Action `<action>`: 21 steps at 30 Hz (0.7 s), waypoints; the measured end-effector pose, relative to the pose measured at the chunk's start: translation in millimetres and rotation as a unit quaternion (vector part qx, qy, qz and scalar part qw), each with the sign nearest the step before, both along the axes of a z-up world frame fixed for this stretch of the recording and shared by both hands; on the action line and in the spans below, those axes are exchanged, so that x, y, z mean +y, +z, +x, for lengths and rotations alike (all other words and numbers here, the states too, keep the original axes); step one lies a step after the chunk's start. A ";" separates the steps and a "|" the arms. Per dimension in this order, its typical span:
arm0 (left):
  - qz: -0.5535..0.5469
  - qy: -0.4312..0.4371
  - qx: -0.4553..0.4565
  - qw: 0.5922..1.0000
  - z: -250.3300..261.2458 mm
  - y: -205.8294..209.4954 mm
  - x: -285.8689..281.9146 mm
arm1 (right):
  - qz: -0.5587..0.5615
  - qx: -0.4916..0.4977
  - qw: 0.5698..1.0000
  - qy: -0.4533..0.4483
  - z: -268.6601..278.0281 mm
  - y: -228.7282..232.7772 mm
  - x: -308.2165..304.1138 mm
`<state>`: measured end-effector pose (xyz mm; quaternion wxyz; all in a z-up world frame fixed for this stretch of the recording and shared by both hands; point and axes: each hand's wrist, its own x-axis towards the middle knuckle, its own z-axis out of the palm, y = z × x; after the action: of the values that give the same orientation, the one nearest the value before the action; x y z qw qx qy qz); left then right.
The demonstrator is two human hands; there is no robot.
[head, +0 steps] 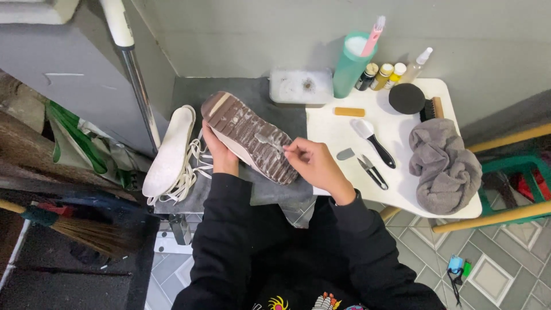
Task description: The person cleans the sole of a white sneaker using a small metal scraper to remove dirt from the treads. They repeatedly scrape the sole and then wipe the tool on a white paper towel on the table.
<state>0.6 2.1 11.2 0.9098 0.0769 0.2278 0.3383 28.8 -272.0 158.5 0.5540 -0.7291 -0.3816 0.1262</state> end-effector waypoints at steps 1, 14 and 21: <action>0.001 -0.003 0.005 1.000 1.2 -8.2 4.2 | -0.009 0.011 1.000 0.013 -2.9 4.4 1.5; -0.008 0.003 -0.003 1.000 3.9 -10.4 5.1 | -0.015 -0.050 0.996 0.065 -17.1 28.9 48.1; -0.017 -0.004 0.004 1.000 2.3 -8.3 9.1 | -0.030 -0.113 0.992 0.047 -11.7 39.2 71.9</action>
<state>2.9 11.2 2.9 0.9113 0.0637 0.2368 0.3307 17.1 -200.1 197.6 0.4785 -0.7363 -0.4717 0.0799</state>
